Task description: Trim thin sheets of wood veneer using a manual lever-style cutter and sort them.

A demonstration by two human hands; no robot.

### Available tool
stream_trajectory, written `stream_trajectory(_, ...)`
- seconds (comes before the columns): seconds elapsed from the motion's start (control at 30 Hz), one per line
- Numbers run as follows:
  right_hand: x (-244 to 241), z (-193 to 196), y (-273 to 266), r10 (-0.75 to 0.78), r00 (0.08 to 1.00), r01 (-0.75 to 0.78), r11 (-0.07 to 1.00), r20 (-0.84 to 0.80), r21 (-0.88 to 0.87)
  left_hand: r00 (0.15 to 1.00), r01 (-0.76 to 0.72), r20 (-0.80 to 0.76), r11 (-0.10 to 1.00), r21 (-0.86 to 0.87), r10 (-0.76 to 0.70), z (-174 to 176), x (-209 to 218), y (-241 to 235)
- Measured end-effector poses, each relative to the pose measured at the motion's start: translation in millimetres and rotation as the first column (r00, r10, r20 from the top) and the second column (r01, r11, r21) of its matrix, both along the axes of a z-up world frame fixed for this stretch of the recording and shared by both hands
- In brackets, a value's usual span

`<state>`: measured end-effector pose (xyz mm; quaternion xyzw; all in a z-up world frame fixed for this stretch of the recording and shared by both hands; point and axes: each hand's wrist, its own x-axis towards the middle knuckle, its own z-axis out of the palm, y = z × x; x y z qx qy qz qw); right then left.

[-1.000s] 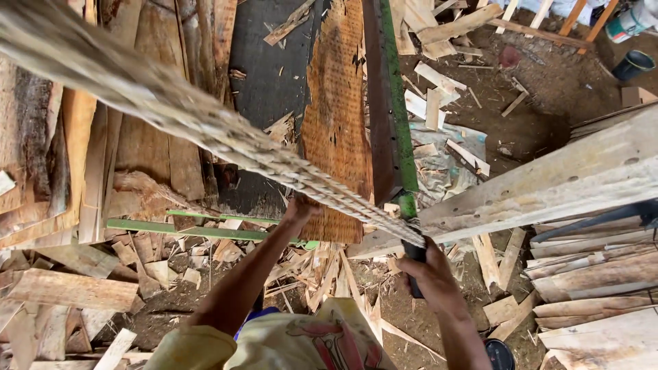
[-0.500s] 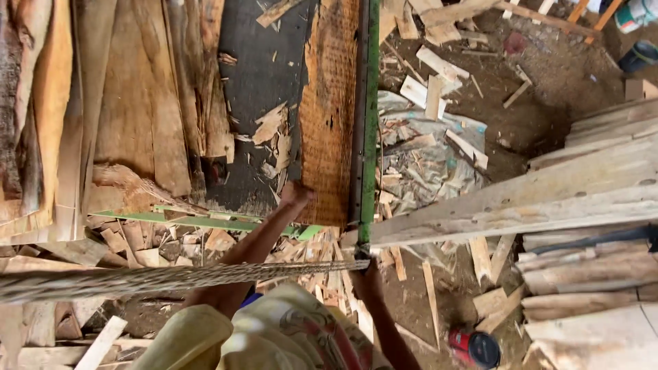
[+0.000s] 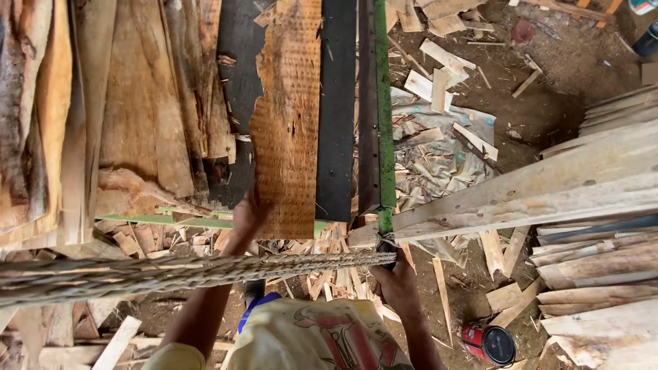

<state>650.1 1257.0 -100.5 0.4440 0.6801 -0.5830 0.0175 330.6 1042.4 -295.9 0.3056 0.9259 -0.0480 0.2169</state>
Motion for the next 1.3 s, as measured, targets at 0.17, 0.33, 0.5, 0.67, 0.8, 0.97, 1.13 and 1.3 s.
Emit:
stream_trajectory(0.17,-5.0,3.5,0.1,0.036,0.999,-0.036,0.999,0.021,0.032,0.961,-0.117,-0.193,0.921,0.371,0.199,55.9,54.9,45.8)
stream_trajectory(0.33,-2.6,5.8,-0.5,0.035,0.999,-0.035,0.998,0.011,0.051,0.922,-0.378,0.184,0.893,0.243,0.340,103.2,58.3,101.6)
stream_trajectory(0.5,17.8,-53.4,18.1,0.140,0.966,-0.109,0.983,-0.218,0.150,0.968,-0.181,-0.128,0.951,0.250,0.218,39.1,48.4,98.4)
stream_trajectory(0.67,-0.4,6.2,2.4,-0.011,1.000,0.010,1.000,-0.024,-0.022,0.967,-0.106,-0.164,0.893,0.438,0.195,66.6,25.1,89.0)
stream_trajectory(0.8,3.2,3.6,2.8,-0.008,0.999,0.006,1.000,-0.049,-0.027,0.957,-0.290,0.231,0.563,0.774,0.176,143.6,17.4,60.8)
stream_trajectory(0.97,1.4,8.6,2.5,-0.030,0.997,0.026,0.998,-0.065,-0.058,0.906,-0.421,0.417,0.237,0.876,0.069,24.2,-3.5,44.9)
stream_trajectory(1.13,6.1,7.2,5.6,-0.025,0.997,0.024,0.999,-0.066,-0.023,0.729,-0.679,0.681,0.200,0.706,0.069,-30.7,6.6,54.7)
stream_trajectory(1.3,8.0,15.6,3.3,-0.045,0.995,0.044,0.999,-0.089,-0.013,0.919,-0.391,0.339,0.549,0.739,0.198,-22.5,18.4,100.9)
